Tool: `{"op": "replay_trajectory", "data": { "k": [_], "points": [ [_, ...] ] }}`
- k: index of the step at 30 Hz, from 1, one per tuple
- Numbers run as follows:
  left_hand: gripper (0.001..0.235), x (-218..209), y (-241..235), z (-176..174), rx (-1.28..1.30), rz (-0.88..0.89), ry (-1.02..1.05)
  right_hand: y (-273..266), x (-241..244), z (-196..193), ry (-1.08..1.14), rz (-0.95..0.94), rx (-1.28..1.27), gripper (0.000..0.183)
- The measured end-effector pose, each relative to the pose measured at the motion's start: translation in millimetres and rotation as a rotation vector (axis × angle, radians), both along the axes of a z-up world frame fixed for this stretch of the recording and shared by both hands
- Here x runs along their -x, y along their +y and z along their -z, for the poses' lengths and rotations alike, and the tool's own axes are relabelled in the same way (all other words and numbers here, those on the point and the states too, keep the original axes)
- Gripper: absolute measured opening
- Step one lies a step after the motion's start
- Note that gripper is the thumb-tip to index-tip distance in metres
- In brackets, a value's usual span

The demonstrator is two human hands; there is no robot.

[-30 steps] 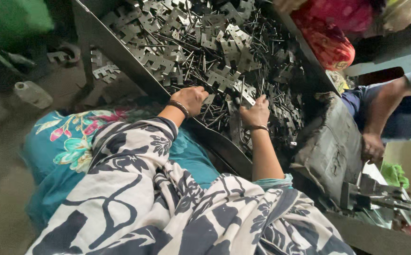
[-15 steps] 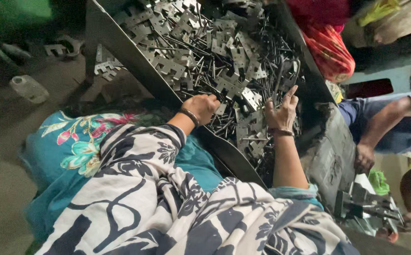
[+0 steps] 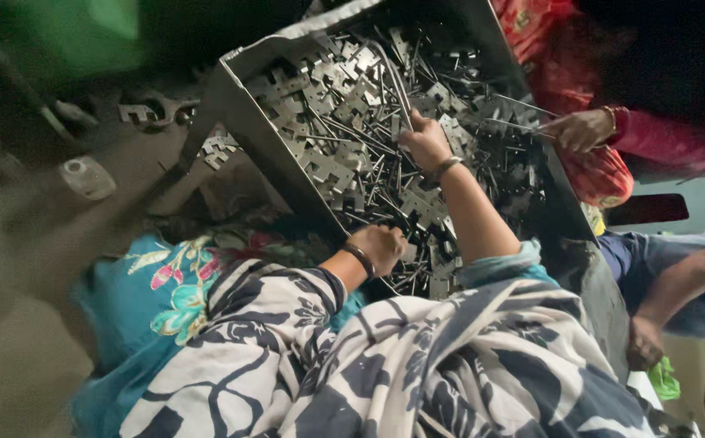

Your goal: The person picks up small metal plates and pins from a large bin, aligns them by hand, and places them into a larger metal assembly on a workbench.

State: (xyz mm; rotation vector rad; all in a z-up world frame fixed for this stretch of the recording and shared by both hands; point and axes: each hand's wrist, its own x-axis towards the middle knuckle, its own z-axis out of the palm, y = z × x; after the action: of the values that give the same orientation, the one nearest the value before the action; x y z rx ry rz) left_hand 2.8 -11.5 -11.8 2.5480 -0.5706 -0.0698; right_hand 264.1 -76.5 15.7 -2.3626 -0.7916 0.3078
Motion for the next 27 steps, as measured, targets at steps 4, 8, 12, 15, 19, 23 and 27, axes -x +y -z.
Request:
{"op": "replay_trajectory", "data": {
  "k": [4,8,12,15,19,23,27],
  "points": [
    [0.022,-14,-11,27,0.096,0.055,0.068,72,-47,17,0.002,0.289,0.298,0.047],
    [0.023,-22,-17,68,0.192,0.017,0.134,142,-66,42,0.118,0.359,0.435,0.053],
    [0.025,-29,13,58,0.292,-0.012,0.162,172,-42,73,-0.032,0.345,0.503,0.055],
    [0.026,-24,-16,62,0.386,-0.007,0.2,160,2,54,-0.067,0.265,0.461,0.077],
    [0.025,-9,-22,35,0.089,-0.027,-0.022,136,72,23,-0.042,0.009,0.612,0.078],
    [0.026,-9,-14,17,-0.014,-0.027,0.01,83,114,-36,-0.125,-0.261,0.805,0.094],
    [0.026,-14,-12,23,-0.014,0.007,-0.029,47,137,-105,-0.265,-0.232,0.989,0.099]
  ]
}}
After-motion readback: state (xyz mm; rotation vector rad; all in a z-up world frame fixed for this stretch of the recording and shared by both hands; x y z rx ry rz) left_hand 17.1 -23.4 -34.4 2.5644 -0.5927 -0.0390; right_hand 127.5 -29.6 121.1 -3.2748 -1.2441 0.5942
